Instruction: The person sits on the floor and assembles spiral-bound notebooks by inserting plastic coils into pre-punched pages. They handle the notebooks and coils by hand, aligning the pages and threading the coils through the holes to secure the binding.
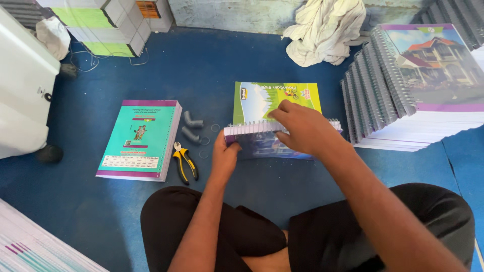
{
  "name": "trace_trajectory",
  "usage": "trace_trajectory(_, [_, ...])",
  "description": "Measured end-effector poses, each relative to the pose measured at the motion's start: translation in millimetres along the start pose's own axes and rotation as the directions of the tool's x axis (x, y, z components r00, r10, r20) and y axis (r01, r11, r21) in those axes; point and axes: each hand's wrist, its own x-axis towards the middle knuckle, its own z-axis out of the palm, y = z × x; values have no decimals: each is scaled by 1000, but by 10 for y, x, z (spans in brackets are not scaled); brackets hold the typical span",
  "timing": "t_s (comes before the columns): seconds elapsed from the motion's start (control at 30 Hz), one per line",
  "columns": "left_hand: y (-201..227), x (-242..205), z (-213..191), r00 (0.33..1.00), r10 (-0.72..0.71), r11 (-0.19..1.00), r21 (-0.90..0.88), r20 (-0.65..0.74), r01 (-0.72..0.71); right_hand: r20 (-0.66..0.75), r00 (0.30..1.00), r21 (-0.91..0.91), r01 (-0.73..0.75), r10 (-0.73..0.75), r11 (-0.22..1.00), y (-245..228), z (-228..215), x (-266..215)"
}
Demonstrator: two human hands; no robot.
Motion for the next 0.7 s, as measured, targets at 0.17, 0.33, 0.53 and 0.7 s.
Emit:
trace_trajectory(0.17, [-19,-12,-3,999,31,997,-65,18,-30,153,987,-56,-30,38,998,24,39,154])
trace_trajectory(0.33, [-11,-16,2,1000,-7,999,-52,9,8,283,953,-81,-86,106,993,58,137,225])
trace_trajectory(0.53, [164,-117,12,995,77,987,146,-69,-66,265,960,-69,-71,87,995,83,106,227])
trace_trajectory(0.7, [412,-237,38,965,10,918,386,-261,95,74,985,82,-161,155,984,193,-74,60])
